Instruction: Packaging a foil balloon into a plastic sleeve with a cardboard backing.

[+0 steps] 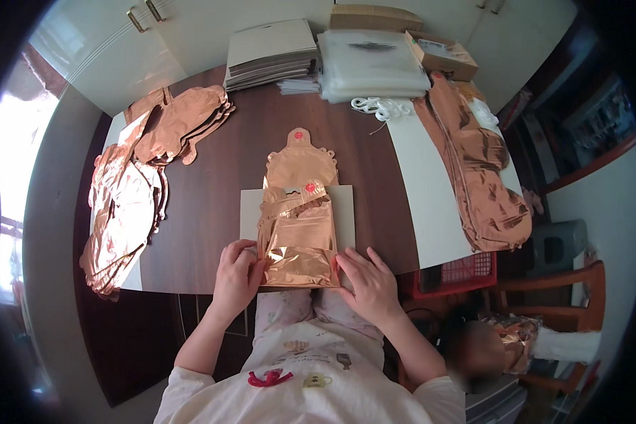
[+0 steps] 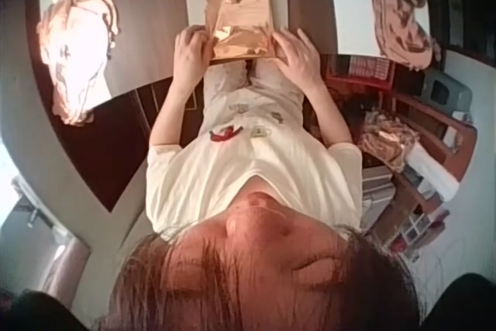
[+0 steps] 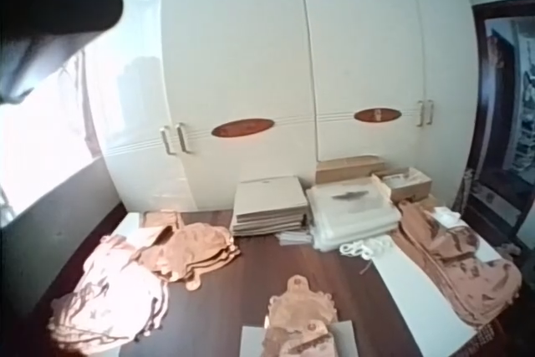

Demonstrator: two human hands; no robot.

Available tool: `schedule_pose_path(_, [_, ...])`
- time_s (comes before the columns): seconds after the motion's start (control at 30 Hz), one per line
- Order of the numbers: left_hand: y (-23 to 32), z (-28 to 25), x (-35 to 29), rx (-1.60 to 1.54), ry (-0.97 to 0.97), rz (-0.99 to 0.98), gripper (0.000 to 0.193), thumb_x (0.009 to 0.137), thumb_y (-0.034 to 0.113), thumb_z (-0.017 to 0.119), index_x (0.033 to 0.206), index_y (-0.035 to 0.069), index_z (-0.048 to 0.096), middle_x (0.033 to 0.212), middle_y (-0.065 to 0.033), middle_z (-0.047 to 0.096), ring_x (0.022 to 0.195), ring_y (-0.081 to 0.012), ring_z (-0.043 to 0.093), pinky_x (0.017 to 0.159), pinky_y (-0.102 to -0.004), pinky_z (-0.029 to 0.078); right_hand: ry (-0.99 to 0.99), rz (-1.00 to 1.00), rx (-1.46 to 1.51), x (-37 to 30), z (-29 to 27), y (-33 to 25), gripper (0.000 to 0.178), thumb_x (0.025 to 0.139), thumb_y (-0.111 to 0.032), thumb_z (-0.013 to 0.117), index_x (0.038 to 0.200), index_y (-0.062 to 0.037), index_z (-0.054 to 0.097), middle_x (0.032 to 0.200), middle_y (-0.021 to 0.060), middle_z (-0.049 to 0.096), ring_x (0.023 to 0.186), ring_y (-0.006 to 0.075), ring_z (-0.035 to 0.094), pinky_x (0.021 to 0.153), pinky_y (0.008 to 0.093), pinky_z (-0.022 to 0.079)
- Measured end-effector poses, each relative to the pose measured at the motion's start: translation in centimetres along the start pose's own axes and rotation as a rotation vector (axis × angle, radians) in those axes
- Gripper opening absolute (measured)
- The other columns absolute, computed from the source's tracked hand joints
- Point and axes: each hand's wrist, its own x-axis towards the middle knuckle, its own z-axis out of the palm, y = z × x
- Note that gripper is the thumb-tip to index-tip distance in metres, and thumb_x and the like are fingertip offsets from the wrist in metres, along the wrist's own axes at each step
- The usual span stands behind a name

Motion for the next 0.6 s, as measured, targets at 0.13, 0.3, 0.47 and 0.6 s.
schedule_pose_path(0.13, [-0.1,-0.1,-0.1,-0.069,0.009,-0.029,0.016,0.081,0.007,0.066,0.088,-0.001,0.055,0.109,-0.0168,0.054,0.093,-0.0349,0.054,0.08,-0.0413,0.048,0.062,0.028,0.108,0.6,-0.8,-0.8,0.064,0.076,-0.037,0.074,0.124,-0.0042,0.049,0.115,0.0108,0.063,0.115,0.0238,0.058,0.103,0.0463,0.038])
schedule_pose_path(0.3, [1.2,0.8,-1.9,0.137,0.267,0.11,0.02,0.077,0.006,0.068,0.092,0.002,0.055,0.11,-0.0182,0.055,0.096,-0.034,0.057,0.077,-0.0414,0.05,0.087,0.027,0.031,0.4,0.1,-0.4,0.06,0.078,-0.04,0.072,0.122,-0.004,0.051,0.113,0.0106,0.064,0.113,0.0241,0.059,0.103,0.0463,0.038])
schedule_pose_path(0.47, [5.2,2.0,-5.6,0.154,-0.166,0.34,0.06,0.079,0.03,0.068,0.129,0.002,0.047,0.136,-0.0198,0.044,0.127,-0.0378,0.042,0.101,-0.0469,0.038,0.102,0.024,0.06,0.5,-0.3,-0.8,0.056,0.079,-0.034,0.072,0.121,-0.0041,0.051,0.112,0.011,0.064,0.113,0.0249,0.059,0.103,0.0466,0.037])
schedule_pose_path(0.6, [4.3,3.2,-6.2,0.328,-0.255,0.259,0.079,0.078,0.048,0.066,0.138,0.003,0.039,0.146,-0.0198,0.033,0.137,-0.0405,0.027,0.107,-0.0575,0.026,0.111,0.041,0.064,0.6,-0.2,-1.0,0.053,0.079,-0.029,0.072,0.121,-0.0043,0.051,0.112,0.0111,0.064,0.112,0.0255,0.059,0.103,0.0467,0.037])
